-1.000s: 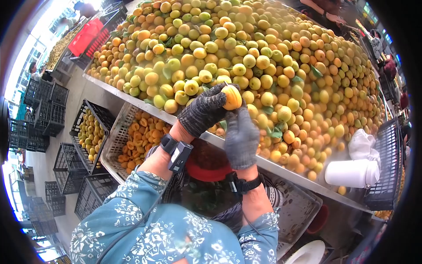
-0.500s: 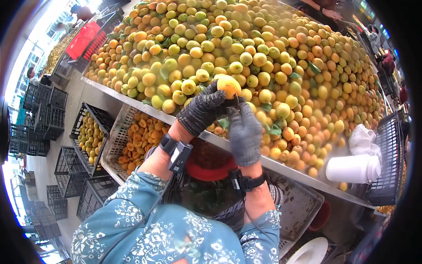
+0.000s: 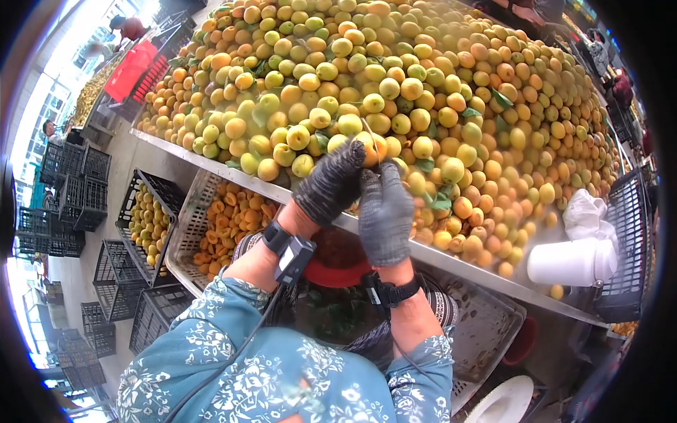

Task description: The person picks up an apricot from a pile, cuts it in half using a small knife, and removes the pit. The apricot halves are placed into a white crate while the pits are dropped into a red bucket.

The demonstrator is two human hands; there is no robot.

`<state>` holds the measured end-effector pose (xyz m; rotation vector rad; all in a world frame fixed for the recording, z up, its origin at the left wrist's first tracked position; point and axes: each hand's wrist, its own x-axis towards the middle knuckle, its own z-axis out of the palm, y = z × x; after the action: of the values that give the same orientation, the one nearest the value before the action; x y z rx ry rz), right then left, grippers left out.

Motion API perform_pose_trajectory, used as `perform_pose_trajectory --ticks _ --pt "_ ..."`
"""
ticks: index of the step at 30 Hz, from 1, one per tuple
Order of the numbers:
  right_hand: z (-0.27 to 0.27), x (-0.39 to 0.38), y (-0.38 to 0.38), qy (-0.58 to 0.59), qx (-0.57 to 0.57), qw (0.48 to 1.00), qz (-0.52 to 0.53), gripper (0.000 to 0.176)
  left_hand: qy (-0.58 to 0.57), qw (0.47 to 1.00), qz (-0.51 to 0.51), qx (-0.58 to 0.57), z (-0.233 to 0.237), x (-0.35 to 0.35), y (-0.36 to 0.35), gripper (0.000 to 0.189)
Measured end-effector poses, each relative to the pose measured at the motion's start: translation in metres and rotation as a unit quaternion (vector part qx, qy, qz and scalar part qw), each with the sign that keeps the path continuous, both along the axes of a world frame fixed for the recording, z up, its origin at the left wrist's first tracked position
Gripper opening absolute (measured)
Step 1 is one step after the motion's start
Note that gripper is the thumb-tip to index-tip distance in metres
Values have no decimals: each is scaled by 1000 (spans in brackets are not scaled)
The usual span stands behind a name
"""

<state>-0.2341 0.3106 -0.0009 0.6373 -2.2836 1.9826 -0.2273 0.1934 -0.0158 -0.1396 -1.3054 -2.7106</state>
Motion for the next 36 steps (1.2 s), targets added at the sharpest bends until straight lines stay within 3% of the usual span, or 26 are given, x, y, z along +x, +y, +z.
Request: perform_pose_trajectory --ticks 2,3,5,6,8,9,13,15,18,21,24,25,28,30,32,33,34,36 --pt "-11 -8 7 -25 52 998 7 22 -78 987 -49 135 -2 3 10 40" --pt "-1 -5 7 -42 39 998 6 21 -78 986 -51 136 2 3 9 40" --pt "-4 -9 10 -4 66 998 -3 21 -57 992 13 -110 15 1 -3 38" --pt "-5 -10 11 34 93 995 -10 20 -56 992 13 -111 15 -2 -8 38" --pt "-5 -10 11 19 116 993 -10 21 -14 954 76 -291 10 -7 -15 43" --pt "-5 -9 11 4 140 990 -8 22 -42 970 47 -235 9 -7 -14 47" --pt "-1 -7 12 -19 131 991 3 24 -41 973 57 -222 7 -3 -14 41" --pt "0 -5 11 7 148 989 2 24 -70 990 56 -110 7 0 -16 38" --pt "4 -2 8 13 187 982 7 25 -43 988 122 -87 -23 -5 -19 35" --pt "2 -4 5 30 127 991 -6 26 -56 989 111 -85 -27 -5 -13 35" --pt "-5 -8 5 54 184 981 -30 24 -87 991 92 -47 -25 -2 -9 36" --pt "-5 -7 5 51 200 978 -39 26 -26 980 107 -168 -31 -3 -16 36" --pt "3 -3 5 58 265 962 -42 25 66 916 164 -361 -37 -8 -23 35" --pt "0 0 6 72 289 954 -46 25 91 874 208 -430 -35 -7 -22 34" --pt "-3 0 6 89 310 945 -49 26 -57 978 116 -165 -27 -9 -22 31" --pt "-7 0 6 98 310 944 -48 26 -128 988 86 -16 -19 -10 -21 29" --pt "-9 1 6 107 310 944 -46 26 -128 988 87 -16 -10 -8 -17 29" --pt "-7 1 5 117 324 938 -46 26 -178 977 64 102 4 -1 -7 30"
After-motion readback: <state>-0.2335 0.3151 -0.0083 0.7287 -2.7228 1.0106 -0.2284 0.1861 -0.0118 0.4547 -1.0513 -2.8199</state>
